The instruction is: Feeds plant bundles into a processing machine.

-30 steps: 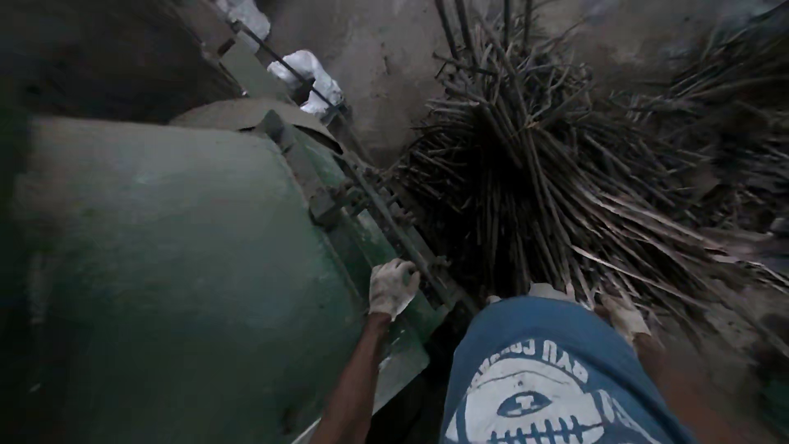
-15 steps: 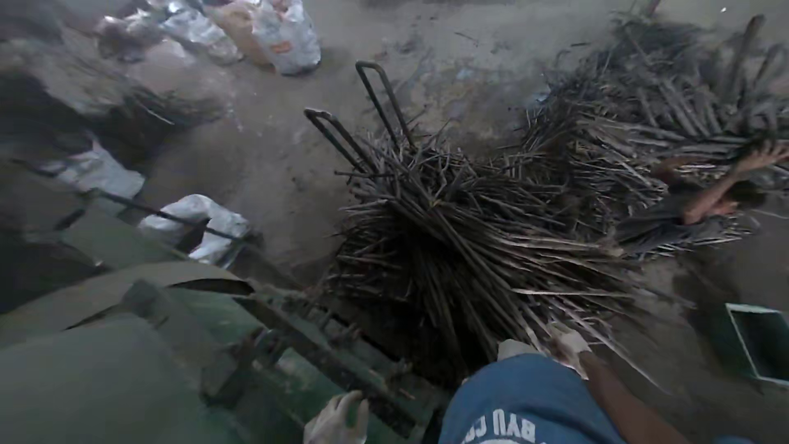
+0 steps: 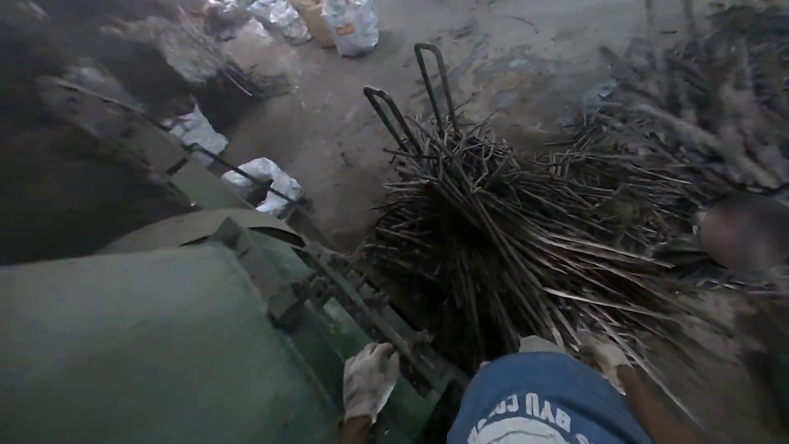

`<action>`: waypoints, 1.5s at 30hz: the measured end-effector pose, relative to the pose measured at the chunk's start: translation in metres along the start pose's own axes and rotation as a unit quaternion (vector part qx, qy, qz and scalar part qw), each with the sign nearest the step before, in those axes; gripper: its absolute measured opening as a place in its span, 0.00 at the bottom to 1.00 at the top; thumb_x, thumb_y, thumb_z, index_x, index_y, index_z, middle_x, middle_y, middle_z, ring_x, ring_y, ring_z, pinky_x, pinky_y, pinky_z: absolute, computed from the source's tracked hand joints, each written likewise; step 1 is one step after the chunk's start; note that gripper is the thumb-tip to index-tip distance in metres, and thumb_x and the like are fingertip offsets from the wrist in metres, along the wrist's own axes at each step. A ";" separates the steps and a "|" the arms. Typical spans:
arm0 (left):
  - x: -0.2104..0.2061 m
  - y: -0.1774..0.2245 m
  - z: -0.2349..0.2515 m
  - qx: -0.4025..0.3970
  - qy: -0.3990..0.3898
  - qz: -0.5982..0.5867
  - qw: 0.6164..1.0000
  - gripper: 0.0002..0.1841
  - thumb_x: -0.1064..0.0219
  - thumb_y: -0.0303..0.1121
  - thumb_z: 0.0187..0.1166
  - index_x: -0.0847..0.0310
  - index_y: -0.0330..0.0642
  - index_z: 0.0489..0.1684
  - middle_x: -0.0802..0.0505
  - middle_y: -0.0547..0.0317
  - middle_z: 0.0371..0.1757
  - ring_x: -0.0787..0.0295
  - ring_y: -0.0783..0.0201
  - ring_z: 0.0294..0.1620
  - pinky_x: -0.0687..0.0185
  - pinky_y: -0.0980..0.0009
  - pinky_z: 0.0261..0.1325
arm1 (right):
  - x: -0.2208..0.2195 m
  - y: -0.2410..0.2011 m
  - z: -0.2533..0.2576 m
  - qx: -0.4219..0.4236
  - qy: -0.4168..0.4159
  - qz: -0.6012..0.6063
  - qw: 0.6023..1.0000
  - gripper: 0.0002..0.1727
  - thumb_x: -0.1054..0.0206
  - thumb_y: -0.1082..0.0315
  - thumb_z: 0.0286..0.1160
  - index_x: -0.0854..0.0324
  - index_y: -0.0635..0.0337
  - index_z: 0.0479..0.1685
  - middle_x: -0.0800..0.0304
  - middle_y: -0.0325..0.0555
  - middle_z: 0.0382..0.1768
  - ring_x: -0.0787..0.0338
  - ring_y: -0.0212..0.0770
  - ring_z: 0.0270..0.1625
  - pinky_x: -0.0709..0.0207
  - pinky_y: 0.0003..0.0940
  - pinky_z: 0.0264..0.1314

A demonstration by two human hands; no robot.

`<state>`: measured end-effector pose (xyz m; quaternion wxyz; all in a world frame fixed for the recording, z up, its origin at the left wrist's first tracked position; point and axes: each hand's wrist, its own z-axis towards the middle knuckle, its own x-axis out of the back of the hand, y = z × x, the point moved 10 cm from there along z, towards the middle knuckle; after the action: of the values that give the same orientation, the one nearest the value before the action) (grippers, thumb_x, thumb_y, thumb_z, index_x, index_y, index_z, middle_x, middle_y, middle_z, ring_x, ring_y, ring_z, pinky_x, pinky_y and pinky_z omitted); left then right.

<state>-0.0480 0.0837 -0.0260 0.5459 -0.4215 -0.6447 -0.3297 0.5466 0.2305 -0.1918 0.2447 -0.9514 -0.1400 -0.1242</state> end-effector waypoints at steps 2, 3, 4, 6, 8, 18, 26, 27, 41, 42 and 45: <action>-0.002 0.000 0.001 0.003 -0.003 0.001 1.000 0.22 0.44 0.66 0.76 0.09 0.74 0.56 0.06 0.74 0.61 0.11 0.67 0.62 0.22 0.54 0.72 | 0.000 0.008 0.017 0.004 -0.001 -0.003 1.000 0.25 0.42 0.49 0.89 0.22 0.55 0.74 0.09 0.58 0.58 0.07 0.54 0.53 0.13 0.55 0.54; -0.002 0.000 0.002 0.003 0.001 0.001 1.000 0.22 0.44 0.66 0.75 0.09 0.74 0.55 0.06 0.74 0.61 0.11 0.67 0.61 0.22 0.54 0.71 | 0.000 0.010 0.020 0.004 -0.003 -0.004 1.000 0.26 0.42 0.48 0.89 0.22 0.55 0.75 0.09 0.58 0.58 0.07 0.54 0.52 0.13 0.55 0.53; -0.002 0.000 0.002 0.002 0.005 0.002 1.000 0.22 0.44 0.66 0.75 0.09 0.74 0.54 0.06 0.75 0.60 0.10 0.67 0.61 0.22 0.54 0.71 | 0.000 0.010 0.020 0.003 0.001 0.000 1.000 0.26 0.41 0.48 0.89 0.22 0.55 0.75 0.10 0.58 0.57 0.07 0.54 0.52 0.13 0.55 0.53; -0.003 0.000 0.003 0.003 0.006 0.007 1.000 0.22 0.45 0.66 0.75 0.09 0.75 0.55 0.06 0.75 0.60 0.11 0.68 0.62 0.22 0.54 0.72 | 0.000 0.010 0.018 0.001 0.014 0.001 1.000 0.26 0.40 0.49 0.88 0.21 0.56 0.74 0.09 0.58 0.56 0.07 0.54 0.51 0.13 0.55 0.53; -0.002 0.001 0.003 0.005 0.004 0.006 1.000 0.23 0.45 0.66 0.75 0.09 0.75 0.55 0.06 0.75 0.61 0.11 0.67 0.62 0.23 0.54 0.73 | -0.002 0.014 0.017 -0.001 0.006 -0.005 1.000 0.25 0.41 0.51 0.89 0.23 0.56 0.76 0.09 0.58 0.57 0.07 0.54 0.53 0.14 0.55 0.55; -0.001 0.001 0.004 0.006 0.009 0.009 1.000 0.22 0.45 0.67 0.75 0.09 0.75 0.54 0.06 0.76 0.61 0.11 0.69 0.62 0.22 0.57 0.71 | -0.013 0.022 0.020 0.002 -0.015 -0.050 0.999 0.26 0.42 0.50 0.89 0.22 0.57 0.75 0.11 0.58 0.64 0.10 0.54 0.64 0.18 0.56 0.69; -0.005 -0.001 0.006 0.009 0.005 0.009 1.000 0.22 0.44 0.67 0.74 0.09 0.76 0.53 0.06 0.77 0.61 0.11 0.69 0.61 0.22 0.57 0.71 | -0.012 0.024 0.033 0.002 -0.002 -0.002 1.000 0.25 0.44 0.51 0.90 0.22 0.57 0.75 0.09 0.59 0.59 0.07 0.54 0.56 0.14 0.56 0.60; -0.005 -0.001 0.006 0.010 0.002 0.007 1.000 0.22 0.44 0.67 0.74 0.09 0.76 0.54 0.07 0.77 0.61 0.11 0.69 0.61 0.22 0.57 0.71 | -0.013 0.024 0.034 0.000 0.000 0.005 1.000 0.25 0.44 0.50 0.90 0.22 0.57 0.75 0.09 0.59 0.59 0.07 0.54 0.55 0.14 0.55 0.59; -0.003 0.002 0.006 0.001 0.007 0.020 1.000 0.22 0.44 0.67 0.75 0.09 0.76 0.53 0.06 0.78 0.60 0.11 0.71 0.60 0.22 0.58 0.70 | -0.014 0.023 0.031 -0.004 -0.007 0.027 1.000 0.24 0.43 0.52 0.90 0.23 0.58 0.74 0.09 0.59 0.56 0.07 0.53 0.52 0.13 0.54 0.56; -0.003 0.002 0.006 0.001 0.007 0.020 1.000 0.22 0.44 0.67 0.74 0.09 0.76 0.53 0.06 0.78 0.59 0.11 0.70 0.59 0.21 0.57 0.70 | -0.013 0.024 0.032 -0.004 -0.007 0.030 1.000 0.24 0.43 0.52 0.90 0.23 0.57 0.74 0.09 0.59 0.57 0.07 0.53 0.52 0.13 0.54 0.56; -0.002 0.003 0.005 -0.002 0.012 0.021 1.000 0.21 0.43 0.66 0.74 0.09 0.76 0.52 0.06 0.78 0.59 0.10 0.70 0.59 0.21 0.57 0.69 | -0.011 0.029 0.033 -0.007 -0.001 0.031 0.999 0.24 0.42 0.50 0.89 0.22 0.54 0.74 0.08 0.57 0.56 0.06 0.53 0.51 0.12 0.55 0.53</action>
<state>-0.0477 0.0891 -0.0286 0.5595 -0.4318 -0.6285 -0.3248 0.5513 0.2205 -0.2355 0.2412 -0.9572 -0.1095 -0.1164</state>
